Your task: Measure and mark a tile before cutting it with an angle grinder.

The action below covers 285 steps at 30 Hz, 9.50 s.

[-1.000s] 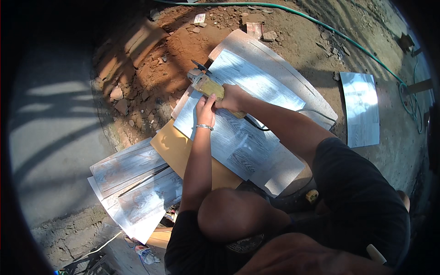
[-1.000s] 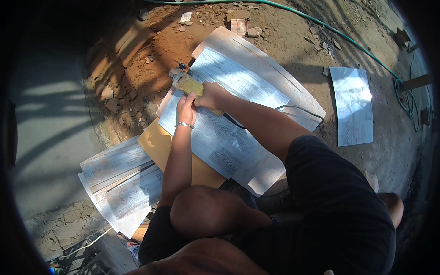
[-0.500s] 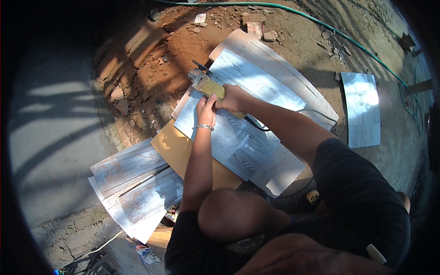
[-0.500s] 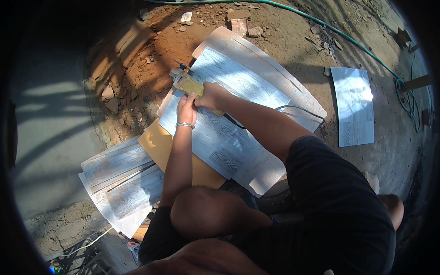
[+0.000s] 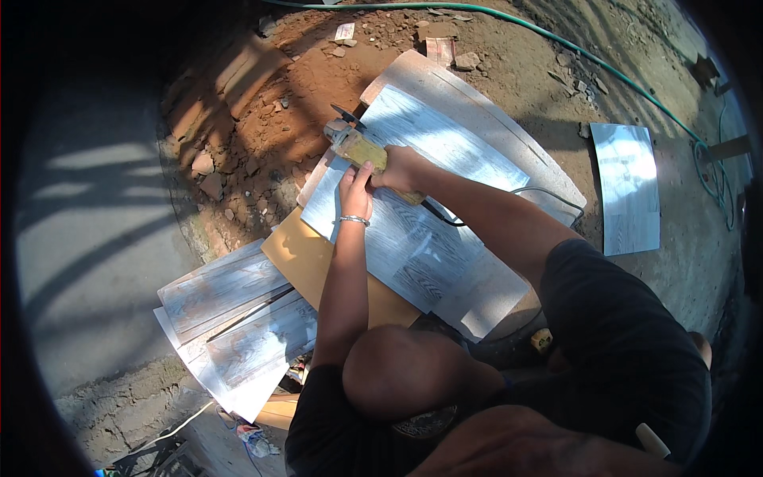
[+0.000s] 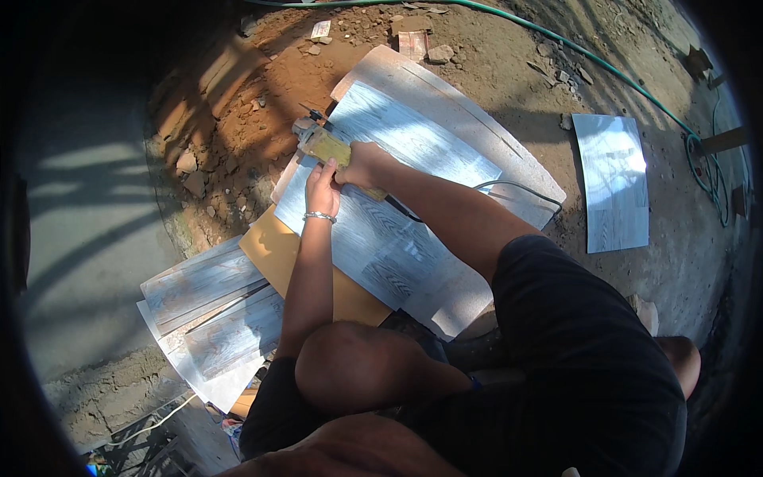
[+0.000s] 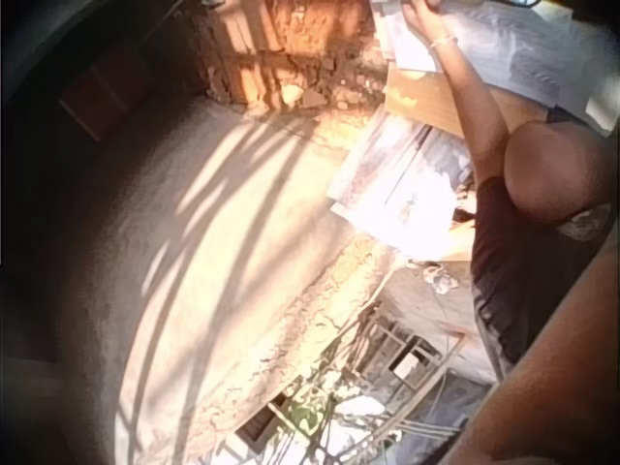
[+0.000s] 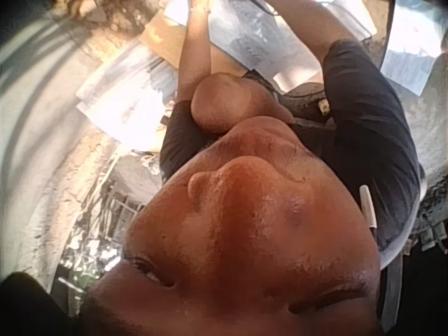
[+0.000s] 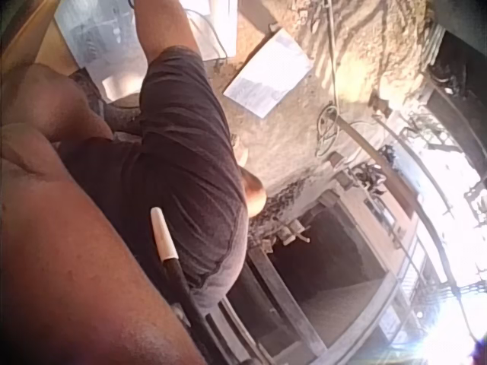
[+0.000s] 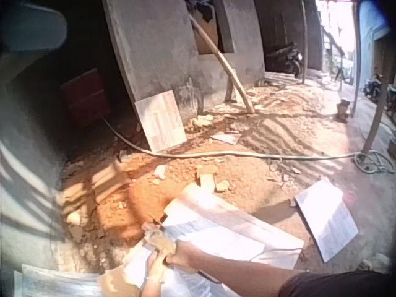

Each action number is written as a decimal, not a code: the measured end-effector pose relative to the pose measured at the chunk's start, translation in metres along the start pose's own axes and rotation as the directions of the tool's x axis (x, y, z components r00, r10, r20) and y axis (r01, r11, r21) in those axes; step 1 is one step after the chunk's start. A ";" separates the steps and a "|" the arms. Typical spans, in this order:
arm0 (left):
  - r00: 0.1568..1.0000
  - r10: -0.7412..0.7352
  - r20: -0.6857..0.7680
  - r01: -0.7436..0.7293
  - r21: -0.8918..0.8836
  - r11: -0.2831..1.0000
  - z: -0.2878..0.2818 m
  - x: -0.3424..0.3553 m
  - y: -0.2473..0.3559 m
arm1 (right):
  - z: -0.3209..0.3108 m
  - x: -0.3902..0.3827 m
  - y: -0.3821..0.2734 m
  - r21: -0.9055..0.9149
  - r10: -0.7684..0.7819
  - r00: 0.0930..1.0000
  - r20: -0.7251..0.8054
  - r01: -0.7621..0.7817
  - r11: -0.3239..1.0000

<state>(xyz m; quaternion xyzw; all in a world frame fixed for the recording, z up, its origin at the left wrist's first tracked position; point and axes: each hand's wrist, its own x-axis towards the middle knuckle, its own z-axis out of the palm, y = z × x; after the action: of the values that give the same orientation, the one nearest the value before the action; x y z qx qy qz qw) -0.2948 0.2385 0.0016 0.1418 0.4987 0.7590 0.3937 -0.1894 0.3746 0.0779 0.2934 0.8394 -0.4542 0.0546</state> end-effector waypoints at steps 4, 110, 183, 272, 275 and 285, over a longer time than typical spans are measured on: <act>0.999 -0.021 0.028 0.021 0.000 1.000 -0.001 0.000 0.003 | 0.000 0.001 0.001 0.013 0.015 1.000 0.012 -0.015 1.000; 0.868 -0.331 -0.371 0.183 0.858 -0.480 0.049 -0.121 0.049 | -0.009 -0.062 0.033 -0.049 0.010 1.000 0.014 -0.009 0.999; 0.885 -0.338 -0.320 0.159 0.890 -0.426 0.044 -0.121 0.044 | -0.024 -0.142 0.077 0.076 0.068 0.992 0.110 -0.077 0.994; 0.874 -0.344 -0.345 0.187 0.889 -0.418 0.040 -0.120 0.039 | -0.026 -0.221 0.134 0.085 0.074 0.994 0.085 -0.081 0.993; 0.891 -0.354 -0.284 0.157 0.925 -0.347 0.030 -0.116 0.035 | -0.026 -0.224 0.138 0.110 0.072 0.994 0.081 -0.080 0.991; 0.898 -0.379 -0.224 0.123 0.954 -0.272 -0.001 -0.107 0.023 | -0.028 -0.233 0.141 0.124 0.070 0.994 0.079 -0.080 0.989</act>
<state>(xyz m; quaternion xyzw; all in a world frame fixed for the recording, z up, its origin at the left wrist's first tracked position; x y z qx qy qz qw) -0.2364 0.1548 0.0404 0.3461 0.8791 -0.0247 0.3268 0.0838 0.3525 0.0745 0.3106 0.7945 -0.5151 0.0841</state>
